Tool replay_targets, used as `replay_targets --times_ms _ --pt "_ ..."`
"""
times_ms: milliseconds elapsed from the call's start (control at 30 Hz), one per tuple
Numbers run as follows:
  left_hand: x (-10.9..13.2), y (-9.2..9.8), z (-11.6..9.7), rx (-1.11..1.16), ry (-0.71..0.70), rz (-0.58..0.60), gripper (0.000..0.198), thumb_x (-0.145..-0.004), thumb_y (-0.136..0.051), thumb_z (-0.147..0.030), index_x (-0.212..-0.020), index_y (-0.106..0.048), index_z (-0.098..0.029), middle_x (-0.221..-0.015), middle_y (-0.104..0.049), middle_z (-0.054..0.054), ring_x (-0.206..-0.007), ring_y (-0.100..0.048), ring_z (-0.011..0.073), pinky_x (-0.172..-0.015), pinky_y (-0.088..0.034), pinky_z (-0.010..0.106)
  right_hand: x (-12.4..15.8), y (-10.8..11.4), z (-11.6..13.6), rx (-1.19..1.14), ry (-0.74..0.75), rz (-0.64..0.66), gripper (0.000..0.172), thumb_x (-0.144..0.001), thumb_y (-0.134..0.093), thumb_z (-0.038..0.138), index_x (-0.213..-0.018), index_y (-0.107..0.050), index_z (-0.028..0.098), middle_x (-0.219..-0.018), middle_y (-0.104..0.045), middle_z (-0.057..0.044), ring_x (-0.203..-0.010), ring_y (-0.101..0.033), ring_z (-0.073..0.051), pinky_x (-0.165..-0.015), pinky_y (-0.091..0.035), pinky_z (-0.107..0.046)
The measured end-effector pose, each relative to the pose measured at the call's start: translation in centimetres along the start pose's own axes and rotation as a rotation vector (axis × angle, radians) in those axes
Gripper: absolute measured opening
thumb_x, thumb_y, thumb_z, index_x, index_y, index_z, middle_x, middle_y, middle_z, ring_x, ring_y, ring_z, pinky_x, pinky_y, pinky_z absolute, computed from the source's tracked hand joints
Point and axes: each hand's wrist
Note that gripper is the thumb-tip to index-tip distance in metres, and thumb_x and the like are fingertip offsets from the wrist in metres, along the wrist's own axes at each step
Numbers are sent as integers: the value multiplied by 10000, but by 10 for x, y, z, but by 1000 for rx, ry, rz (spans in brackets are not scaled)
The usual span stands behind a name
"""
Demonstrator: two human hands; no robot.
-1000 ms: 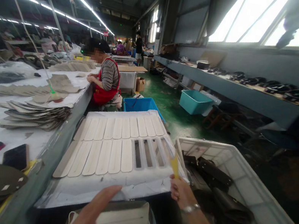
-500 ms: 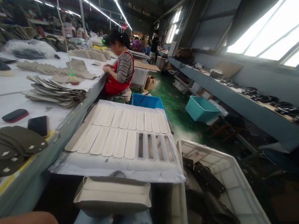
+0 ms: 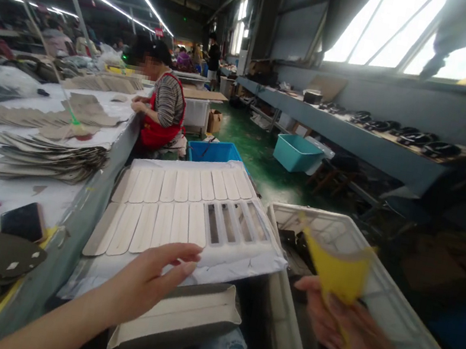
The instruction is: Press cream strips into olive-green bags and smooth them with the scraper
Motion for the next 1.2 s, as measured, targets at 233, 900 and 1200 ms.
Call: replay_targets --times_ms 233,900,1200 --pt "-119 -89 79 117 239 763 639 -810 -316 -652 -1057 -645 -162 -1088 -635 88 -1019 -550 241 -911 -395 359 -47 -11 -57 816 -119 222 629 -876 -183 596 -693 -613 175 -662 -602 -46 -629 -536 -162 -574 -359 -261" --pt "-151 -123 124 597 143 1012 702 -607 -735 -274 -1261 -480 -252 -1137 -598 -9 -1067 -516 235 -976 -355 365 -133 -69 -71 1249 373 309 435 -917 -312 408 -700 -602 167 -704 -663 -67 -635 -595 -177 -593 -370 -275" --pt "-136 -133 140 576 221 1071 411 -659 -641 -357 -1038 -630 -200 -960 -633 -15 -943 -536 236 -934 -368 352 -161 -74 -59 1325 590 585 521 -924 -238 426 -679 -618 167 -666 -666 -59 -583 -586 -164 -528 -316 -269"
Point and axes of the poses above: each hand's wrist, its own x-axis away from the middle knuckle, its own y-axis out of the back of the hand, z = x × y
